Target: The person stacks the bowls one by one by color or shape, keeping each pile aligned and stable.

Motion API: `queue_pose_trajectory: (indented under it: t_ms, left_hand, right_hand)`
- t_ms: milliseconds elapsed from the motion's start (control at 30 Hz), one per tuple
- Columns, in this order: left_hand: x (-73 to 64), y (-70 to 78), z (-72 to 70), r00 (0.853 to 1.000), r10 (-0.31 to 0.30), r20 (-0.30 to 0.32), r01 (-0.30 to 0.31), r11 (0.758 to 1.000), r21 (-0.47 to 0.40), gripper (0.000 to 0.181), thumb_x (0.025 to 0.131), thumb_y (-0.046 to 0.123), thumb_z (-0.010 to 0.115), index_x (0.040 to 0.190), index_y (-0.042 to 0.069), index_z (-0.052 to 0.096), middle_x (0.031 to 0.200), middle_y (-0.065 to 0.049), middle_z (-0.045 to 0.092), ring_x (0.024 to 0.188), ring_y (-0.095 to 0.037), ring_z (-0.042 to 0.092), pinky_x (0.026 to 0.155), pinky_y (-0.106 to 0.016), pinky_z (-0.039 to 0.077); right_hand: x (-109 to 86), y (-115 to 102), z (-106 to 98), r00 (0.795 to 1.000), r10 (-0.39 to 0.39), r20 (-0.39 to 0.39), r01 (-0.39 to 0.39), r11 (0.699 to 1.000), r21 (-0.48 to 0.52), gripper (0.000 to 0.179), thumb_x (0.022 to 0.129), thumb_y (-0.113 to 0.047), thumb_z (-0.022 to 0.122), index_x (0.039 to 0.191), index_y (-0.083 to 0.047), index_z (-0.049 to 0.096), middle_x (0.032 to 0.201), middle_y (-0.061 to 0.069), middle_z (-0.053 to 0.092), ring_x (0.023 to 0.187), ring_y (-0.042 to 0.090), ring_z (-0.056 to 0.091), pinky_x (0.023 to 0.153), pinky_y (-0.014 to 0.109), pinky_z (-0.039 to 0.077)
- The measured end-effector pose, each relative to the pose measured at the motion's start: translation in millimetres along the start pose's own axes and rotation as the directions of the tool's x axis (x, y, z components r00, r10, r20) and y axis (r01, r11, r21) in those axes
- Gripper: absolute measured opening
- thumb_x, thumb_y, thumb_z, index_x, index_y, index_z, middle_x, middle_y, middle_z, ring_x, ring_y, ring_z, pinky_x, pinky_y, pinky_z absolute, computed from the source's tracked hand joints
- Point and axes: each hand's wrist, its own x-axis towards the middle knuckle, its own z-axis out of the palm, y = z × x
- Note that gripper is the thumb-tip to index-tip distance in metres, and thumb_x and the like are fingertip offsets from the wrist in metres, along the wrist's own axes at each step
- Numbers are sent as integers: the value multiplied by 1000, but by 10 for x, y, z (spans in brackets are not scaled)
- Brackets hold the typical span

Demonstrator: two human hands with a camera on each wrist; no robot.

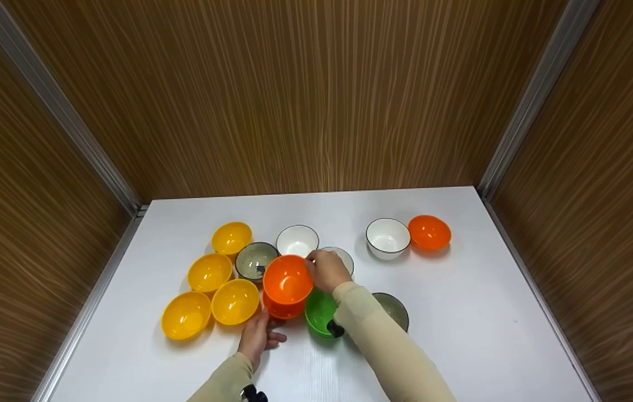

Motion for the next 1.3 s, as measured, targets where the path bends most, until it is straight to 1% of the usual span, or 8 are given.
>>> queue_pose_trajectory:
  t_ms: [100, 300, 467, 667, 833, 1000, 1167, 1300]
  left_hand:
    - [8, 7, -9, 1000, -9, 9, 9, 1000, 11, 66, 101, 53, 33, 140, 1, 44, 104, -11, 69, 71, -21, 68, 61, -32, 54]
    - [4, 18, -23, 1000, -8, 14, 8, 1000, 6, 67, 100, 55, 33, 141, 2, 44, 103, -10, 69, 72, -22, 68, 62, -33, 54]
    - [-3, 3, -29, 1000, 18, 7, -18, 1000, -1, 65, 101, 52, 33, 139, 1, 46, 104, -12, 69, 72, -23, 68, 62, -34, 54]
    - [5, -8, -29, 1000, 9, 4, -9, 1000, 16, 66, 100, 55, 33, 137, 2, 49, 106, -12, 70, 72, -22, 69, 63, -33, 55]
    - [1, -11, -20, 1000, 15, -3, -14, 999, 31, 63, 101, 53, 32, 135, 2, 50, 104, -12, 70, 71, -22, 69, 61, -32, 54]
    - [4, -12, -21, 1000, 1, -1, -1, 999, 47, 63, 100, 55, 32, 134, 5, 50, 102, -10, 70, 72, -21, 69, 63, -32, 55]
    - [8, -19, -26, 1000, -19, 10, 18, 999, 48, 64, 100, 57, 32, 137, 7, 48, 98, -8, 70, 73, -20, 68, 66, -33, 55]
    - [6, -25, -30, 999, -31, 17, 30, 998, 46, 66, 99, 59, 32, 139, 8, 46, 97, -6, 70, 73, -20, 68, 67, -33, 54]
  right_hand:
    - [15, -17, 52, 1000, -6, -20, 5, 999, -35, 11, 92, -14, 63, 97, -10, 73, 85, -1, 69, 74, 16, 58, 73, 34, 48]
    - [33, -56, 136, 996, 71, 50, -72, 997, 30, 16, 95, -18, 61, 104, -13, 73, 90, -2, 70, 74, 12, 59, 74, 32, 51]
    - [40, -74, 186, 993, 88, 75, -90, 996, 29, 19, 96, -19, 59, 109, -12, 71, 92, 0, 71, 75, 13, 60, 73, 33, 51]
    - [62, -63, 245, 990, 97, 98, -99, 995, 20, 21, 96, -18, 59, 112, -11, 70, 94, 2, 70, 77, 15, 60, 74, 34, 52]
    - [80, -59, 296, 990, 86, 108, -85, 996, -14, 23, 95, -15, 59, 115, -14, 70, 97, 3, 71, 78, 16, 60, 78, 36, 51]
    - [102, -61, 339, 990, 78, 118, -72, 996, -55, 23, 95, -14, 59, 114, -14, 71, 99, 3, 72, 87, 19, 64, 86, 38, 51]
    - [105, -58, 361, 988, 83, 131, -71, 993, -94, 23, 95, -16, 59, 115, -15, 71, 96, 4, 72, 88, 22, 66, 85, 41, 52]
    - [90, -47, 378, 985, 102, 141, -86, 990, -115, 24, 94, -16, 60, 117, -15, 69, 101, 7, 71, 94, 27, 66, 87, 44, 51]
